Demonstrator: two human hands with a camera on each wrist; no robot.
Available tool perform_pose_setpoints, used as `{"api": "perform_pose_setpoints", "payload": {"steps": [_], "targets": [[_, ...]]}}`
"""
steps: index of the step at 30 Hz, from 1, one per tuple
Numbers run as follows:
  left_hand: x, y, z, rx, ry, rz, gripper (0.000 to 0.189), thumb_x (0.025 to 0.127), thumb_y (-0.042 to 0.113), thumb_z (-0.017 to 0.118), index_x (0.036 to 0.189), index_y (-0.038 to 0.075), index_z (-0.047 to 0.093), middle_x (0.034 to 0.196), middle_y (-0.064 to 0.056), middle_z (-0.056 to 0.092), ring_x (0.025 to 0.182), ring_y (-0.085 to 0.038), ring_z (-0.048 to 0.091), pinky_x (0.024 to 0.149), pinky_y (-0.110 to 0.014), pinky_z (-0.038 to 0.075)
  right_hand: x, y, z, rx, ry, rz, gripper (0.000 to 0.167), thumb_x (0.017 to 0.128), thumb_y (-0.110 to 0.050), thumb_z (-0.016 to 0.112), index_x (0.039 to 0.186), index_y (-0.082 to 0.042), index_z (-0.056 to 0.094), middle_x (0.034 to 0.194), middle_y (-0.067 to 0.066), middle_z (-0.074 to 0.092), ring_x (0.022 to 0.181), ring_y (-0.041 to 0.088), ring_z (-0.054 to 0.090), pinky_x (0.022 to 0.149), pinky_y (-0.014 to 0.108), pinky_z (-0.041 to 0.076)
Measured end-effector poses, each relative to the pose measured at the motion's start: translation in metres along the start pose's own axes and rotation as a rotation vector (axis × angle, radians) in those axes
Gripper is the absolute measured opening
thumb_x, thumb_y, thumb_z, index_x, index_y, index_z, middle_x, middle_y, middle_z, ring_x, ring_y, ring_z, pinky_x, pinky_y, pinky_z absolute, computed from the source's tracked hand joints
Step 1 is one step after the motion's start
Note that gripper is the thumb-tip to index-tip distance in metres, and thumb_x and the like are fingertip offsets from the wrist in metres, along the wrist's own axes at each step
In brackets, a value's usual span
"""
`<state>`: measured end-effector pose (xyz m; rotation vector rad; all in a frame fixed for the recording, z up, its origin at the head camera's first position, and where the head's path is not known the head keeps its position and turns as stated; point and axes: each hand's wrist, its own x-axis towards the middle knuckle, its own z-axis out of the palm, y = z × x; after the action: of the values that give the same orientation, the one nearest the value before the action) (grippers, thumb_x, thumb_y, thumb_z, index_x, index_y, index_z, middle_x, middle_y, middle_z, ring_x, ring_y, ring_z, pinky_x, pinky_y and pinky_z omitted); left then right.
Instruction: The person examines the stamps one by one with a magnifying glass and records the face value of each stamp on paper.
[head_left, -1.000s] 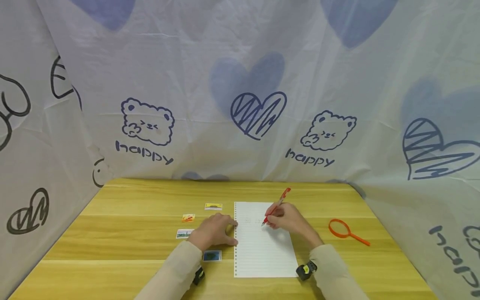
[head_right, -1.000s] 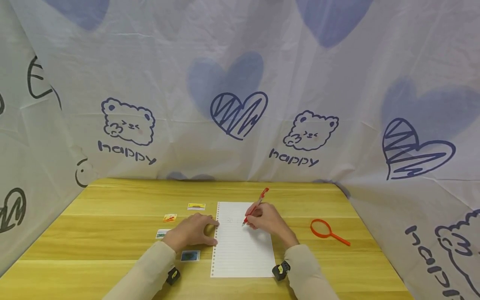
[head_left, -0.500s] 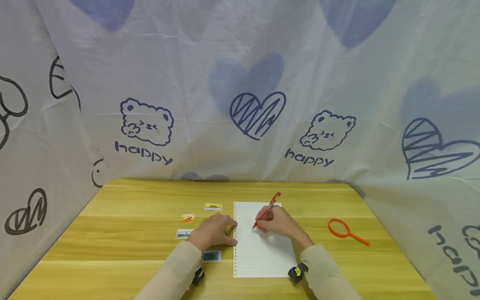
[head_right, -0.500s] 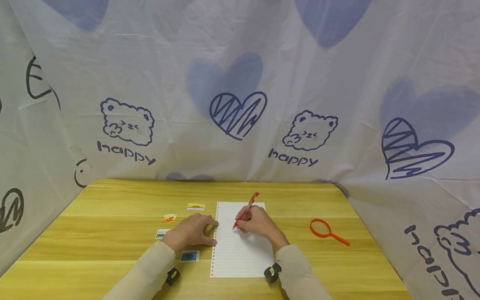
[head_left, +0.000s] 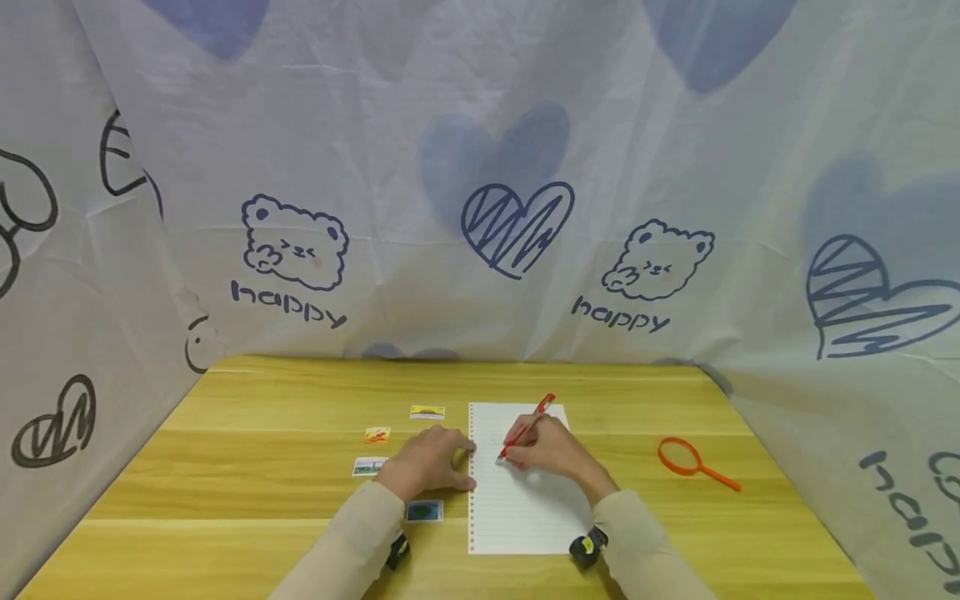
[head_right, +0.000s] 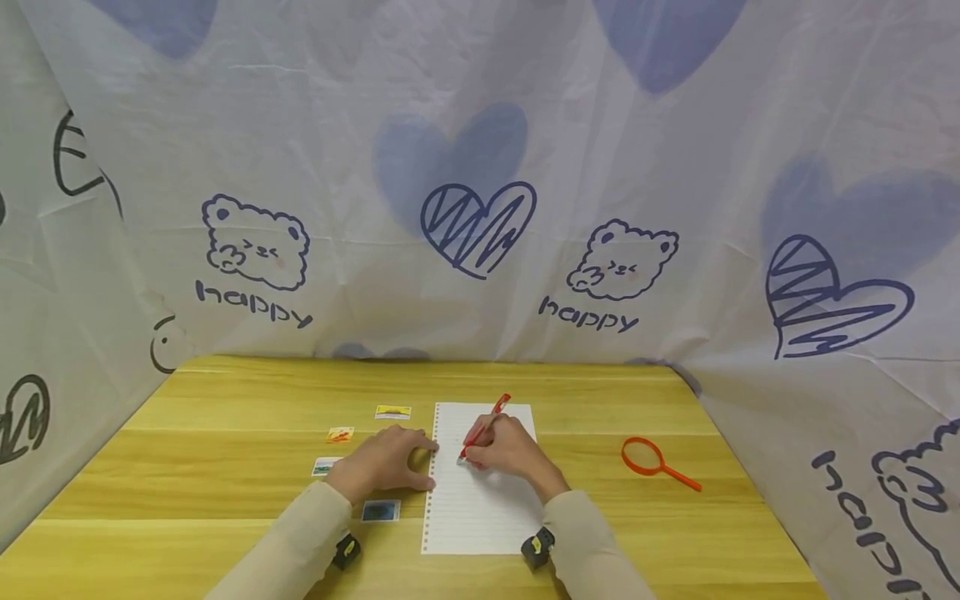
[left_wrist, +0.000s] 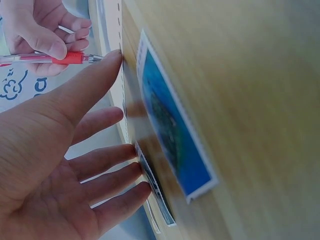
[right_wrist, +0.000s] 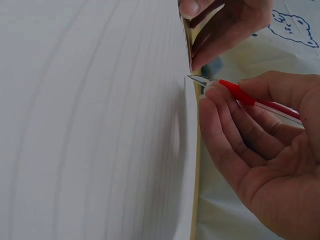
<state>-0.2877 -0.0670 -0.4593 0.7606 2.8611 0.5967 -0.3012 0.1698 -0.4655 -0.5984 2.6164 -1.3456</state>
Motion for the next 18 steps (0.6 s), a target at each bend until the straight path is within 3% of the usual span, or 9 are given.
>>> {"api": "perform_pose_setpoints", "payload": {"steps": [18], "targets": [[0.0009, -0.0026, 0.0004, -0.002, -0.001, -0.004, 0.055, 0.081, 0.035, 0.089, 0.127, 0.011, 0.073, 0.132, -0.01, 0.071, 0.121, -0.032, 0.065, 0.102, -0.051, 0.055, 0.0042, -0.0027, 0.0035, -0.073, 0.051, 0.044, 0.006, 0.088, -0.007, 0.074, 0.093, -0.006, 0.072, 0.078, 0.005, 0.076, 0.064, 0.007, 0.064, 0.061, 0.022, 0.051]]}}
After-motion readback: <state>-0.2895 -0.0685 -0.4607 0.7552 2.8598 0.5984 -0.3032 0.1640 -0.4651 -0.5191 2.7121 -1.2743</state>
